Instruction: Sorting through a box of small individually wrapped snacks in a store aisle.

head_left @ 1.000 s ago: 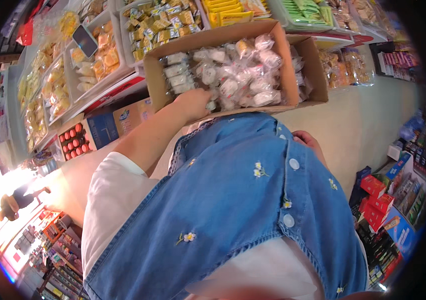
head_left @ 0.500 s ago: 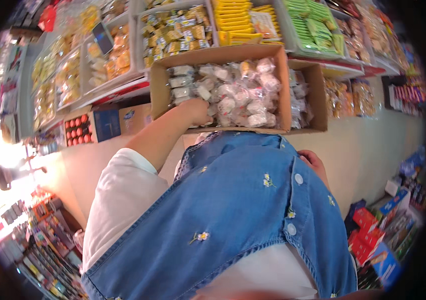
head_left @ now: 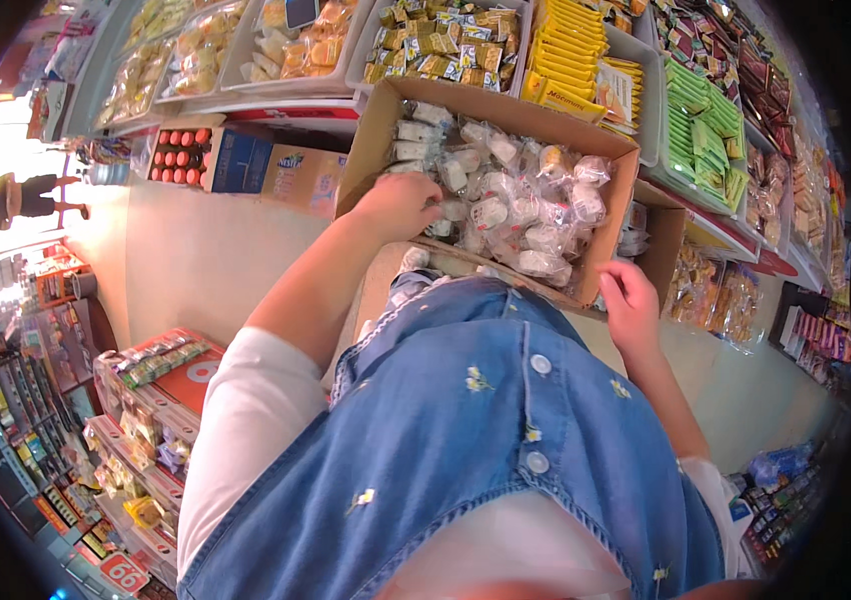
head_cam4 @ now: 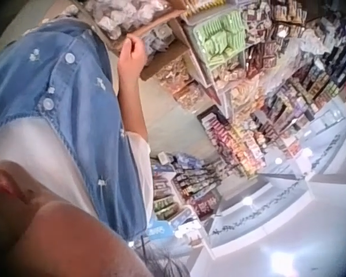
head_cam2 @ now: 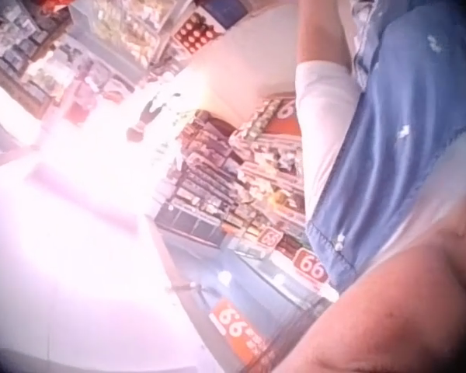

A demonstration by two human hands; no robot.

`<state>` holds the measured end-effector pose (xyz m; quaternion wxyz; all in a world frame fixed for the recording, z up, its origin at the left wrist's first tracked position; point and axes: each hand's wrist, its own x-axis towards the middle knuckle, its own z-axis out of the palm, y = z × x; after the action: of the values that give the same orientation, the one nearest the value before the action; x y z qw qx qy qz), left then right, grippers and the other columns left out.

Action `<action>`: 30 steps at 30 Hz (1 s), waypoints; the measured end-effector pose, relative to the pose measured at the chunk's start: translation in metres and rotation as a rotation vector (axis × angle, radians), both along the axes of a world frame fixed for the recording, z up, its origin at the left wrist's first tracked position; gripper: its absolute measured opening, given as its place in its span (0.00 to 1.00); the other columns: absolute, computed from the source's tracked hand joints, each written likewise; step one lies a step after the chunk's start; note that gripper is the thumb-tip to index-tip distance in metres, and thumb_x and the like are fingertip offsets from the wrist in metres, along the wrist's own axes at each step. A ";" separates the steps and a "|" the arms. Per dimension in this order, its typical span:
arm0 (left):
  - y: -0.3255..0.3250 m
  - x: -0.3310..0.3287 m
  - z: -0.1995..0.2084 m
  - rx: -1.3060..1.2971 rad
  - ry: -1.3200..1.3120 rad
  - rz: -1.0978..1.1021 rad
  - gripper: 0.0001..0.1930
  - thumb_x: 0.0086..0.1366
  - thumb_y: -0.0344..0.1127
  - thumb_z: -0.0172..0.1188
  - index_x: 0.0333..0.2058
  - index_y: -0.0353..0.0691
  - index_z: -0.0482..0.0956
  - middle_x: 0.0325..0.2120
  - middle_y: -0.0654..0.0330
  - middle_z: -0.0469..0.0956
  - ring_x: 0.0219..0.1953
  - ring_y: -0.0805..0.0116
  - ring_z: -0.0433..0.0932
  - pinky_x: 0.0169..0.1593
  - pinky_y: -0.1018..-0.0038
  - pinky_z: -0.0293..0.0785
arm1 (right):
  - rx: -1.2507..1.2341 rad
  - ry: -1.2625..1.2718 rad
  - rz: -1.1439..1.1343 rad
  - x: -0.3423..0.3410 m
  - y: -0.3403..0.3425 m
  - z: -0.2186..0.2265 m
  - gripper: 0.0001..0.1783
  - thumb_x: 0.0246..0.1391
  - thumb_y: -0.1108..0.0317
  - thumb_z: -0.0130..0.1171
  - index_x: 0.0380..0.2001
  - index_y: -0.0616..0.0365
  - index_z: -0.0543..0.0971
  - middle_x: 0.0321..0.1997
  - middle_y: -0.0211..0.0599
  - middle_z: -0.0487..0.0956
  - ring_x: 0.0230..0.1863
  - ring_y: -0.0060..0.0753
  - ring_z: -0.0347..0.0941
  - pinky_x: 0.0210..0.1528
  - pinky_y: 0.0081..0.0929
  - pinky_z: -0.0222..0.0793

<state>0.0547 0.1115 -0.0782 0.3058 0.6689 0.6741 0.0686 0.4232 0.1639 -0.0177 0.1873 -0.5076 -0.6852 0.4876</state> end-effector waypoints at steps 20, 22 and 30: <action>-0.330 -0.117 0.040 -0.127 -0.041 0.663 0.12 0.57 0.33 0.62 0.41 0.40 0.81 0.44 0.53 0.79 0.49 0.52 0.76 0.53 0.61 0.73 | 0.488 -1.123 0.630 -0.281 0.067 -0.070 0.44 0.39 0.38 0.68 0.60 0.44 0.73 0.66 0.40 0.65 0.66 0.48 0.59 0.65 0.48 0.57; -0.345 -0.128 0.043 -0.137 -0.005 0.690 0.13 0.57 0.33 0.62 0.41 0.40 0.81 0.44 0.53 0.79 0.49 0.52 0.76 0.53 0.61 0.72 | 0.382 -1.203 0.609 -0.287 0.069 -0.071 0.48 0.36 0.35 0.68 0.62 0.42 0.71 0.68 0.41 0.62 0.68 0.49 0.57 0.66 0.48 0.57; -0.374 -0.131 0.039 -0.192 0.011 0.780 0.14 0.58 0.34 0.63 0.43 0.40 0.80 0.44 0.53 0.79 0.49 0.51 0.76 0.53 0.62 0.72 | 0.080 -1.339 0.777 -0.294 0.095 -0.086 0.49 0.36 0.35 0.70 0.62 0.41 0.71 0.69 0.47 0.59 0.67 0.50 0.60 0.63 0.46 0.63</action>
<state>-0.0767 -0.2625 -0.0394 0.3146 0.3316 0.8822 0.1126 0.1292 0.2592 -0.1038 -0.4330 -0.4103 -0.7984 0.0824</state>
